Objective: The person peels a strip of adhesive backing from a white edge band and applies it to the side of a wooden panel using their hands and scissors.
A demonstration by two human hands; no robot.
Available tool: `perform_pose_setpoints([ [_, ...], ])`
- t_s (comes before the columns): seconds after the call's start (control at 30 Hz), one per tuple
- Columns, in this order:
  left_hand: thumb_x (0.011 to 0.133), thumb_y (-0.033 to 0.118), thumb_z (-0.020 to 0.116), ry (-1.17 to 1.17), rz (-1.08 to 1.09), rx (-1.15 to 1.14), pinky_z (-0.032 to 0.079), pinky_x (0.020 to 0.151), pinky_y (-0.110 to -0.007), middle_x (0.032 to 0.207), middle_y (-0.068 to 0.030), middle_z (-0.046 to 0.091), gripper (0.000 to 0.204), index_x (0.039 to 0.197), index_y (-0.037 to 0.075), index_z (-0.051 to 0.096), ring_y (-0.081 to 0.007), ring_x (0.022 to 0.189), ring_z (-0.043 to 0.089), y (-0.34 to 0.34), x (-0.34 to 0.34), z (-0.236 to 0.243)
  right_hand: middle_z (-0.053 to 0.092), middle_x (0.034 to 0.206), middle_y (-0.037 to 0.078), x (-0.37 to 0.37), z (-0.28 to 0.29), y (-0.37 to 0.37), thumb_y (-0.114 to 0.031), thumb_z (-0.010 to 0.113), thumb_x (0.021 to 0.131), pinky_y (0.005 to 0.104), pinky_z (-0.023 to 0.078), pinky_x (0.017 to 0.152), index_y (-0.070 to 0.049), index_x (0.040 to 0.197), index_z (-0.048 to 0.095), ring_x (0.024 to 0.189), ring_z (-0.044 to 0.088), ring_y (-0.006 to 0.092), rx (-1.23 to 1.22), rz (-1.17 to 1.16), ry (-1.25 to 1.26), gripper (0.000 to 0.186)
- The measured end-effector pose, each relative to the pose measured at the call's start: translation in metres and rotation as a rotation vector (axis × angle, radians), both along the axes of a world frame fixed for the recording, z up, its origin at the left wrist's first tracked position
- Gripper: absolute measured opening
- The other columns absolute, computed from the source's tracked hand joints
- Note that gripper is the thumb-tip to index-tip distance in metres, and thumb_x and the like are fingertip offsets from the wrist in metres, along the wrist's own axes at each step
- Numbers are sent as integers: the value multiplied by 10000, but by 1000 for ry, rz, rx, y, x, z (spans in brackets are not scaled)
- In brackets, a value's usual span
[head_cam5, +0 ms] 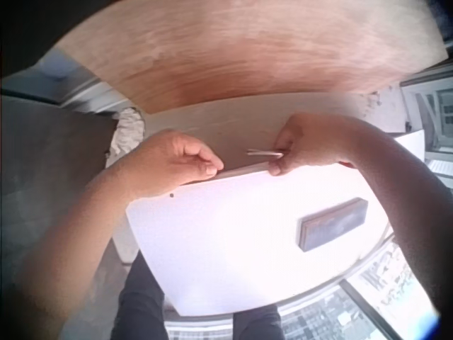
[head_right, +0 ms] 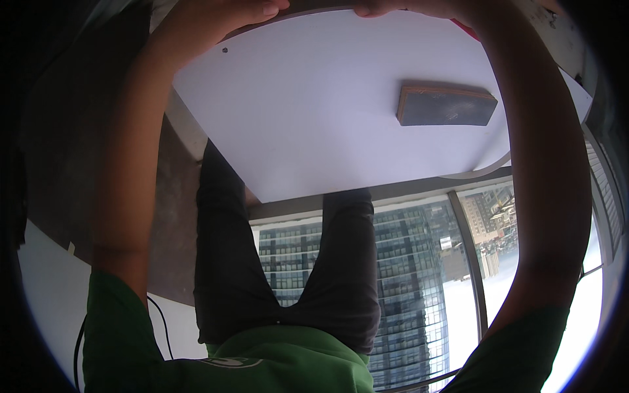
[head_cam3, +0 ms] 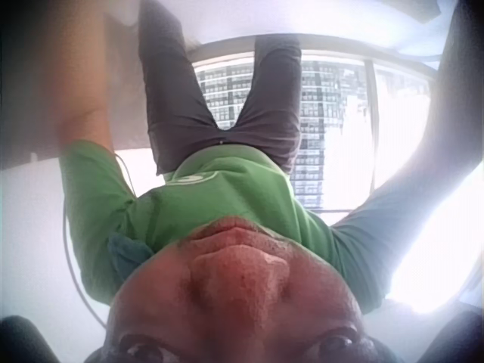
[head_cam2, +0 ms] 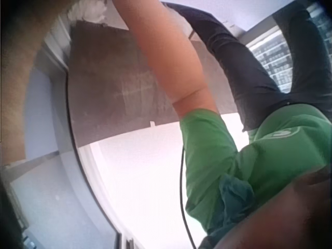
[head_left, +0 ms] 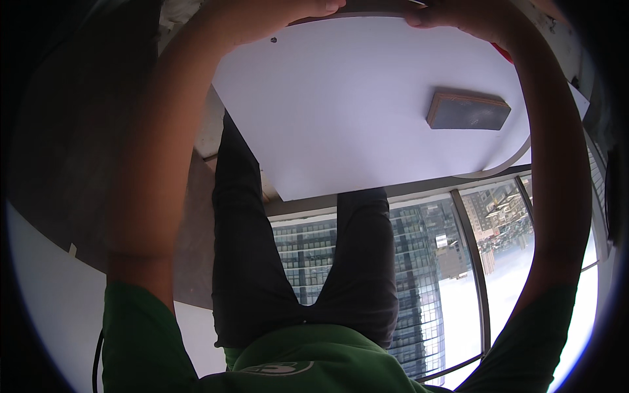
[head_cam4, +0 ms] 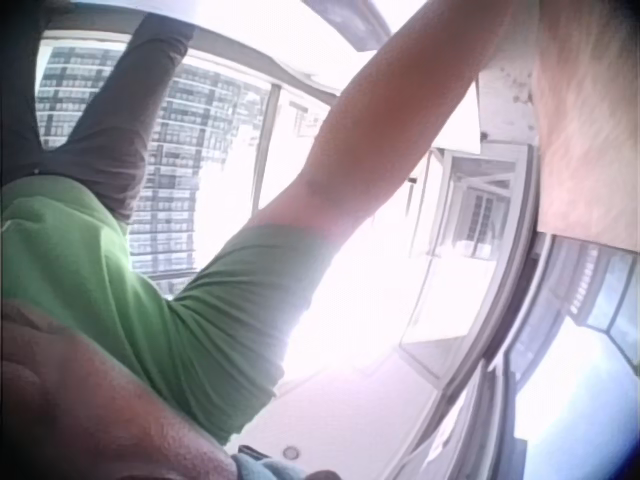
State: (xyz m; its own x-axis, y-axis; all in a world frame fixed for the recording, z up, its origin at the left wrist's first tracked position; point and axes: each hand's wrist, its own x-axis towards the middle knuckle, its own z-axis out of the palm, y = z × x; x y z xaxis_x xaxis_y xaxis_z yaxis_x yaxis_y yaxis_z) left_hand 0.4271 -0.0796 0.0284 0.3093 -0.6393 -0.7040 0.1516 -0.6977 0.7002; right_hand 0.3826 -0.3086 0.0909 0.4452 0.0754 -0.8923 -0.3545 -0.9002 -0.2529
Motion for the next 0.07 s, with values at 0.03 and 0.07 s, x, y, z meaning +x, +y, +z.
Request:
perform_pose_setpoints([
  [0.03,948,227,654,18,-17,6,540,714,-280,940,-86,741,235,1100,64,728,-140,812,679,11,3,9,730,868,124,3,-6,0,-375,769,775,373,493,755,-90,1026,759,817,666,237,63,11,-10,380],
  [0.07,944,233,661,59,-76,-51,536,754,-268,969,-96,742,244,1126,83,723,-146,844,683,9,5,17,730,868,124,-2,1,-2,-375,769,775,373,493,755,-90,1026,759,817,666,237,28,-14,4,380],
])
